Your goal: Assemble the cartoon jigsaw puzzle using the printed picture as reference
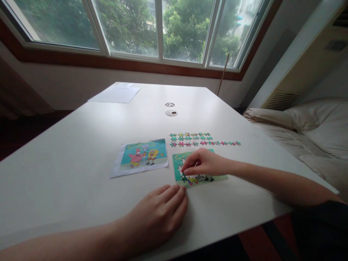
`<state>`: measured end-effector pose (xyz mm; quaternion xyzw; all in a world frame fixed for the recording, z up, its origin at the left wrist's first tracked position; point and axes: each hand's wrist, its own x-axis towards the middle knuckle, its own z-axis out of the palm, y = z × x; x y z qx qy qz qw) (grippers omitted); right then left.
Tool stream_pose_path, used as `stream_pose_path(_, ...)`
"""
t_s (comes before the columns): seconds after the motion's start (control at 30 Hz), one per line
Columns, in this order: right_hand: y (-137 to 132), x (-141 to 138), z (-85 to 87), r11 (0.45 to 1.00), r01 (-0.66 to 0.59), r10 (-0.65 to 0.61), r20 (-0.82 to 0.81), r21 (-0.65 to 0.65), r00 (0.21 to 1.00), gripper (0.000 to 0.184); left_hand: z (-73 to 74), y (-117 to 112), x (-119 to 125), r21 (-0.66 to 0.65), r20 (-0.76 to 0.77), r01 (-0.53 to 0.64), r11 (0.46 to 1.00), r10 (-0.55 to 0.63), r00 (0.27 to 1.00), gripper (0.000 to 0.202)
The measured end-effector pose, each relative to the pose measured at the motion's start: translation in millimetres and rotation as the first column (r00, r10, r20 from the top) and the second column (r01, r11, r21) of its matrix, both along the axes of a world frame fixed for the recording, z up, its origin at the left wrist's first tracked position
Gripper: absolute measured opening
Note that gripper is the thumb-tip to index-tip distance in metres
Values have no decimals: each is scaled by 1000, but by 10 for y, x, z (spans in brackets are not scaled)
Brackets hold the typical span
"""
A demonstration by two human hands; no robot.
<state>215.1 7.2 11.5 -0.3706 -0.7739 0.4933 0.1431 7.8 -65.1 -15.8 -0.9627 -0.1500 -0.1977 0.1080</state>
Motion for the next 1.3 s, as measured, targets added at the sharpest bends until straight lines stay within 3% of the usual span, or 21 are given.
stream_pose_path(0.23,35,-27,-54,989,-33,21,87,143,996,19,25,-8,0,0,-26,9,1000,-9,1000,25)
stream_pose_path(0.93,-2,-91,-65,971,-6,-34,162,241,986,17,1,-1,0,-3,-26,9,1000,-9,1000,25)
stream_pose_path(1.07,-29,-105,-89,937,3,-73,187,349,980,14,22,-4,5,-2,-25,3,1000,-3,1000,25)
stream_pose_path(1.3,-80,-102,-169,830,-29,-69,154,557,986,10,14,-3,6,-7,-32,1,1000,-1,999,24)
